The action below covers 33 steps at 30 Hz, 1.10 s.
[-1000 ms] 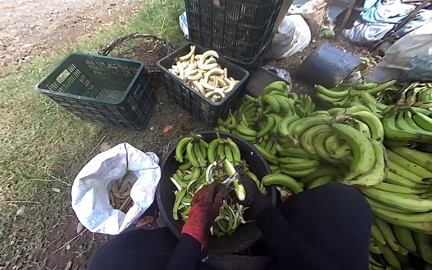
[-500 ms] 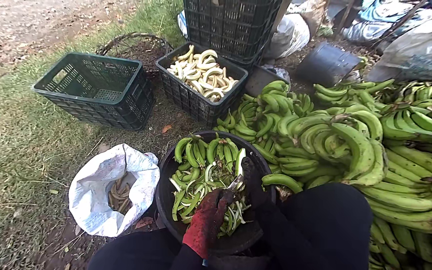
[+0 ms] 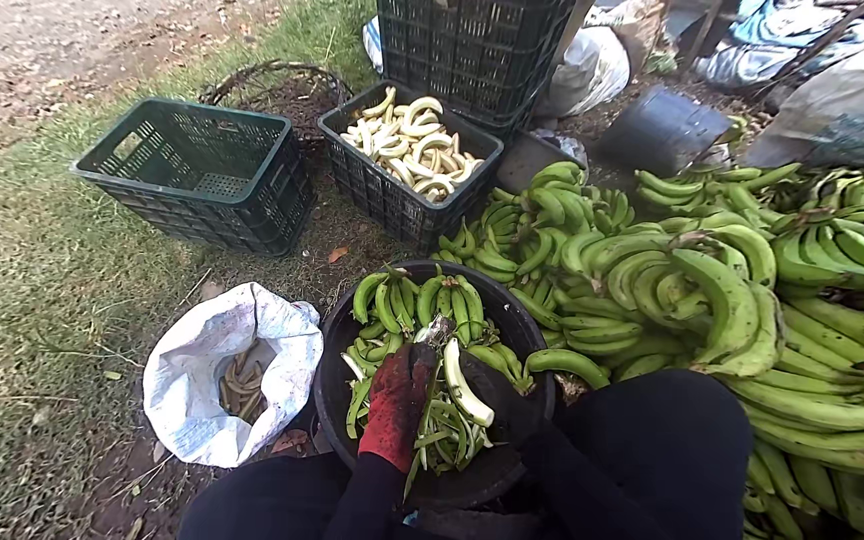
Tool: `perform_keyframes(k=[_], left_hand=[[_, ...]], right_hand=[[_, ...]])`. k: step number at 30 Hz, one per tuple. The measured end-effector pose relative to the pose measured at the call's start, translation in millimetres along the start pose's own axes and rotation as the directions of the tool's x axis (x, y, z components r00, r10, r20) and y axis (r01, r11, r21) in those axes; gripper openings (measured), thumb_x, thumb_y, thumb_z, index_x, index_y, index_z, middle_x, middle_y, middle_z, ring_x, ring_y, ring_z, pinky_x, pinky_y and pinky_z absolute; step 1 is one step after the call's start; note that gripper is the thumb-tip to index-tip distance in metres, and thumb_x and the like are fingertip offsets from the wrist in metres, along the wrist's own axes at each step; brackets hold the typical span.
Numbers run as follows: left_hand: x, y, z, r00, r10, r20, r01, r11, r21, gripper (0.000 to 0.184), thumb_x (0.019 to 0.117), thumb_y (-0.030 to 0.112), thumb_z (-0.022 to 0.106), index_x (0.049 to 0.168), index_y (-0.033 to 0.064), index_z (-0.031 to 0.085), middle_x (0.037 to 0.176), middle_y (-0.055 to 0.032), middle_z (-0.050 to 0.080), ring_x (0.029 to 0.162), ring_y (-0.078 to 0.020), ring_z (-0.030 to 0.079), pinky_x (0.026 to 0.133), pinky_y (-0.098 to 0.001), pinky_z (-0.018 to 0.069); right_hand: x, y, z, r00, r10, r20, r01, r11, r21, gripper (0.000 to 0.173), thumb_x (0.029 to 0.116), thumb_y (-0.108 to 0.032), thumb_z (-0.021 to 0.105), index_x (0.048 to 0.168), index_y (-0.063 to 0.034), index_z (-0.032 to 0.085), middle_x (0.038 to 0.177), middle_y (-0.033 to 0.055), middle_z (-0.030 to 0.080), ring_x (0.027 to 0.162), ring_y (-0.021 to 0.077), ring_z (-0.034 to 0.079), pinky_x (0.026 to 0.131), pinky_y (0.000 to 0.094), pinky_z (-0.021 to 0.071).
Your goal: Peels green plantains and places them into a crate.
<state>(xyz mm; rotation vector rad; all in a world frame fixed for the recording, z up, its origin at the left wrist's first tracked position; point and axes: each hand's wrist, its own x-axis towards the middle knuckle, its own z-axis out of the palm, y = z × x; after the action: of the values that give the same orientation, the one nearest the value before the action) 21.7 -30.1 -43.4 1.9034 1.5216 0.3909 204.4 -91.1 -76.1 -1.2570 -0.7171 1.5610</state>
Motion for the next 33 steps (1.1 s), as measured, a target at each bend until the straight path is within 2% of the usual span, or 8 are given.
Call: perform_keyframes(k=[2, 6, 11, 18, 21, 25, 28, 33], left_hand=[[-16, 10, 3, 0.996, 0.063, 0.068, -0.061, 0.998, -0.021, 0.052, 0.1051, 0.052, 0.045, 0.139, 0.0166, 0.063, 0.128, -0.0085, 0.069, 0.122, -0.0225, 0.064, 0.109, -0.0478, 0.0484], [-40, 26, 7, 0.983, 0.113, 0.146, -0.120, 0.992, 0.040, 0.052, 0.1024, 0.051, 0.049, 0.139, 0.0170, 0.063, 0.123, -0.0118, 0.070, 0.116, -0.0285, 0.066, 0.103, -0.0514, 0.0513], [-34, 29, 6, 0.994, 0.070, 0.089, -0.078, 0.993, 0.086, 0.053, 0.1009, 0.048, 0.052, 0.141, 0.0149, 0.061, 0.124, -0.0160, 0.069, 0.115, -0.0336, 0.067, 0.100, -0.0542, 0.0519], [7, 0, -4, 0.996, 0.026, 0.087, -0.035, 0.993, 0.111, 0.048, 0.1089, 0.044, 0.038, 0.141, 0.0179, 0.062, 0.128, -0.0109, 0.069, 0.122, -0.0271, 0.065, 0.107, -0.0513, 0.0487], [18, -17, -4, 0.996, 0.028, 0.090, -0.041, 0.989, 0.139, 0.049, 0.1084, 0.048, 0.036, 0.138, 0.0225, 0.064, 0.127, -0.0059, 0.070, 0.122, -0.0223, 0.065, 0.107, -0.0496, 0.0491], [5, -6, 5, 0.993, 0.093, 0.076, -0.098, 0.993, 0.063, 0.051, 0.1080, 0.053, 0.036, 0.135, 0.0222, 0.066, 0.121, -0.0041, 0.072, 0.117, -0.0187, 0.066, 0.105, -0.0460, 0.0514], [-15, 16, 5, 0.969, 0.210, 0.128, -0.224, 0.969, 0.102, 0.048, 0.1032, 0.049, 0.048, 0.139, 0.0210, 0.064, 0.120, -0.0101, 0.071, 0.111, -0.0273, 0.068, 0.100, -0.0508, 0.0535], [-29, 22, 11, 0.935, 0.354, -0.007, -0.346, 0.917, 0.199, 0.058, 0.0924, 0.060, 0.061, 0.134, 0.0199, 0.069, 0.110, -0.0170, 0.072, 0.100, -0.0365, 0.070, 0.088, -0.0572, 0.0559]], right_hand=[[8, -5, -1, 0.980, -0.146, -0.135, 0.159, 0.983, 0.095, 0.047, 0.1125, -0.026, 0.028, 0.153, -0.0050, 0.038, 0.131, 0.0078, 0.063, 0.112, 0.0085, 0.063, 0.096, 0.0269, 0.0547], [45, -17, -2, 0.829, -0.109, -0.548, 0.296, 0.918, 0.264, 0.041, 0.1126, -0.034, 0.032, 0.137, -0.0031, 0.045, 0.099, 0.0137, 0.064, 0.081, 0.0202, 0.067, 0.068, 0.0380, 0.0596], [45, -52, 22, 0.561, -0.108, -0.821, 0.202, 0.979, 0.009, 0.042, 0.1111, -0.031, 0.041, 0.141, -0.0013, 0.048, 0.118, 0.0180, 0.061, 0.099, 0.0203, 0.062, 0.087, 0.0398, 0.0539], [12, -28, 22, 0.985, -0.060, -0.163, -0.005, 0.929, -0.369, 0.045, 0.1108, -0.028, 0.037, 0.143, 0.0002, 0.052, 0.133, 0.0158, 0.062, 0.119, 0.0133, 0.060, 0.105, 0.0310, 0.0474], [6, -20, 8, 0.970, 0.201, 0.138, -0.118, 0.882, -0.456, 0.049, 0.1066, -0.039, 0.046, 0.144, -0.0082, 0.052, 0.121, 0.0108, 0.067, 0.107, 0.0150, 0.065, 0.095, 0.0374, 0.0536], [8, -16, -4, 0.987, 0.088, -0.133, -0.117, 0.967, -0.226, 0.049, 0.1094, -0.032, 0.041, 0.152, -0.0094, 0.043, 0.128, 0.0129, 0.064, 0.109, 0.0170, 0.066, 0.093, 0.0377, 0.0565], [19, -25, -6, 0.899, 0.065, -0.434, -0.025, 0.995, 0.098, 0.042, 0.1126, -0.029, 0.032, 0.126, -0.0011, 0.060, 0.103, 0.0106, 0.066, 0.088, 0.0123, 0.064, 0.078, 0.0305, 0.0552], [44, -33, -14, 0.925, 0.215, -0.313, 0.085, 0.686, 0.723, 0.051, 0.1105, -0.045, 0.020, 0.109, -0.0050, 0.051, 0.077, 0.0126, 0.061, 0.062, 0.0212, 0.063, 0.053, 0.0337, 0.0542]])
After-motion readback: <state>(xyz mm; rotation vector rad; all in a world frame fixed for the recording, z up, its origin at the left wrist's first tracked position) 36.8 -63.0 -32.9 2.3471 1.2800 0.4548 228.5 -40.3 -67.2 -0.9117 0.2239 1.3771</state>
